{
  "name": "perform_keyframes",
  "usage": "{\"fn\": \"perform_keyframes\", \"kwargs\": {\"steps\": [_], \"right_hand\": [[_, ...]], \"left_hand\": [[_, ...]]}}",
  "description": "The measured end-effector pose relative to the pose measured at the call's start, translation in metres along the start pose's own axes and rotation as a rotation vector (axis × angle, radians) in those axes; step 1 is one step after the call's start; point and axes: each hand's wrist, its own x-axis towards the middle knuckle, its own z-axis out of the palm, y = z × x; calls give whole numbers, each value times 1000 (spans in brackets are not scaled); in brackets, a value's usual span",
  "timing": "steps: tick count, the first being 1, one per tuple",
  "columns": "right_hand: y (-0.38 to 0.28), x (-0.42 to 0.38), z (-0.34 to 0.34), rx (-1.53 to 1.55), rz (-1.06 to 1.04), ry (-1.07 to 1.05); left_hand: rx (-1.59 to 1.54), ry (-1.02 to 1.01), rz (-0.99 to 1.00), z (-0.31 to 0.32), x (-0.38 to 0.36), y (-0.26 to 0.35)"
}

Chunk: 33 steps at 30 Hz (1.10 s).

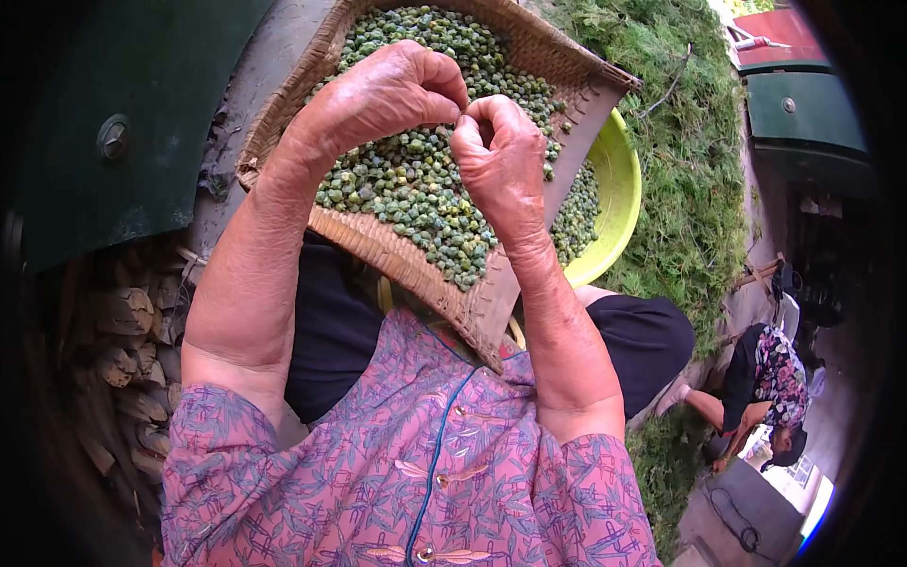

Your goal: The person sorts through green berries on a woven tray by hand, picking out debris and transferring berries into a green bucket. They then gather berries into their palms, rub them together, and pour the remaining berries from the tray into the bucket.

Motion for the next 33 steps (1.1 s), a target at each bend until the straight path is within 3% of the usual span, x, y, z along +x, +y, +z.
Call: {"fn": "perform_keyframes", "kwargs": {"steps": [6,9,10,15,17,19,21,26,27,29,30,33], "right_hand": [[10,-1,-2,474,470,-171],[11,-4,-4,324,426,-160],[9,-3,-4,144,382,-144],[14,-10,-4,-58,207,-51],[21,-12,-10,-16,246,-118],[24,-13,-25,578,515,-241],[23,-13,-34,837,543,-263],[24,-18,-47,1064,556,-319],[23,-21,-47,1129,573,-311],[26,-27,-45,1146,610,-286],[25,-32,-44,987,589,-322],[6,-53,-43,680,551,-520]], "left_hand": [[64,130,58,17,1,1],[202,110,58,25,3,5],[201,123,67,28,3,5],[310,120,138,41,5,8],[223,105,178,43,8,2],[-97,-47,-20,30,14,3],[-376,-98,-92,26,12,5],[-878,-194,-139,29,13,3],[-876,-198,-139,29,14,4],[-407,-34,-84,29,15,6],[-229,4,-37,28,14,3],[-135,-53,-65,32,12,-4]]}}
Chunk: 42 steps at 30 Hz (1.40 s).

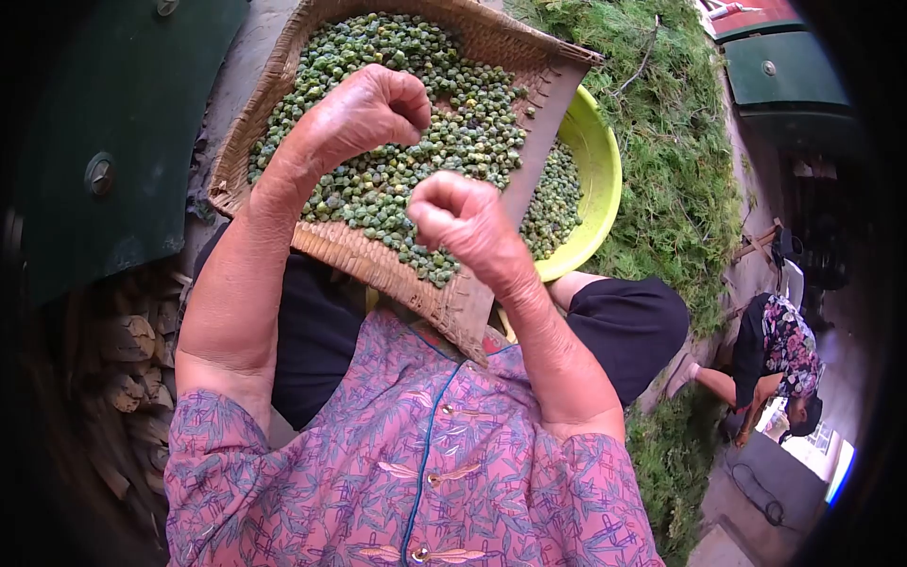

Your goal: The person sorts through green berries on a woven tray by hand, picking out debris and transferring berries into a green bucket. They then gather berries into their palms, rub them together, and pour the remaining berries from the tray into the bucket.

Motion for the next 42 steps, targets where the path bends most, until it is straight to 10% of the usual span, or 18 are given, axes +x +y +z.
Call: {"fn": "perform_keyframes", "kwargs": {"steps": [12,26,31,42], "right_hand": [[57,-38,65,-819,-420,-622],[71,108,-23,-842,-471,481],[83,125,0,-1225,-284,389],[88,55,32,-987,-431,158]], "left_hand": [[272,5,120,13,-7,-2],[-591,484,-44,-25,-3,-3],[-631,489,-84,-28,-2,-4],[-634,472,-81,-28,-1,-1]]}}
